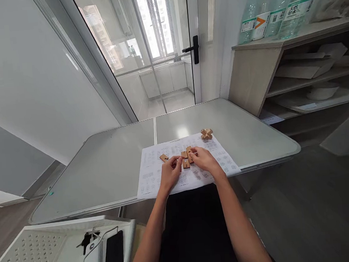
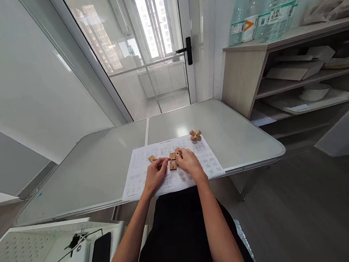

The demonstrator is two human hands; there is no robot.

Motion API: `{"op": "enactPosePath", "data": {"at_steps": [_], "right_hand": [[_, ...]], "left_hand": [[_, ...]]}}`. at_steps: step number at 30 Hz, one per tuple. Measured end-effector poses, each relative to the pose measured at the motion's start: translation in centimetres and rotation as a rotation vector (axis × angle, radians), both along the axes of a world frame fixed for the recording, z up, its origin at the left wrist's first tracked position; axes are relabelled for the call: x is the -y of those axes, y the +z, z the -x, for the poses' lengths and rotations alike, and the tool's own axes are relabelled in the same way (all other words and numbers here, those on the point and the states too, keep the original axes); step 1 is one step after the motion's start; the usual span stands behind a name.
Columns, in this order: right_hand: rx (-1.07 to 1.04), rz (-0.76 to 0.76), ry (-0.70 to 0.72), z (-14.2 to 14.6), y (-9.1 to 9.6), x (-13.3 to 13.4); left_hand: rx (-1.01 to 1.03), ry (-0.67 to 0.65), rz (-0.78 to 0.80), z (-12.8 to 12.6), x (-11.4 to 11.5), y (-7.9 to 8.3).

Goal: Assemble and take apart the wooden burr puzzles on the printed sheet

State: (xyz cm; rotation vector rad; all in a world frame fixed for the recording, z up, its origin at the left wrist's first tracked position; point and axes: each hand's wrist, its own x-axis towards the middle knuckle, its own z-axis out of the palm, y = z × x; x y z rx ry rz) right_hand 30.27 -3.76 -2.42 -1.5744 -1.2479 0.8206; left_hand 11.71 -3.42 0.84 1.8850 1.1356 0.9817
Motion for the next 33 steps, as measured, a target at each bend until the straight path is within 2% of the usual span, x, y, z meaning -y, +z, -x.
{"op": "enactPosePath", "data": {"at_steps": [3,6,8,10,14,18,22,27,33], "right_hand": [[0.000,0.010,0.005,-0.3,0.4,0.4],[0.001,0.011,0.031,-0.5,0.8,0.7],[-0.001,0.001,0.067,-0.6,1.1,0.9],[0.001,-0.014,0.117,-0.6,1.4,1.0],[0.031,-0.041,0.217,-0.5,2.1,1.3],[0.091,-0.032,0.282,-0.6,2.9,1.6],[0.153,-0.001,0.329,-1.1,3.6,1.9],[0.202,0.055,0.354,-1.8,3.9,2.1],[0.192,0.101,0.358,-2.3,3.8,2.0]], "left_hand": [[-0.030,0.117,-0.130,0.3,-0.2,-0.2],[-0.197,0.267,-0.322,0.8,-1.3,-1.1],[-0.304,0.335,-0.326,1.2,-2.2,-1.9],[-0.349,0.304,-0.264,1.5,-3.1,-2.8],[-0.360,0.095,-0.227,1.6,-3.5,-3.5],[-0.437,-0.078,-0.270,1.2,-2.9,-3.0],[-0.568,-0.166,-0.295,0.7,-2.5,-2.4],[-0.654,-0.160,-0.323,0.6,-3.1,-2.1],[-0.742,0.043,-0.274,1.1,-5.3,-2.4]]}}
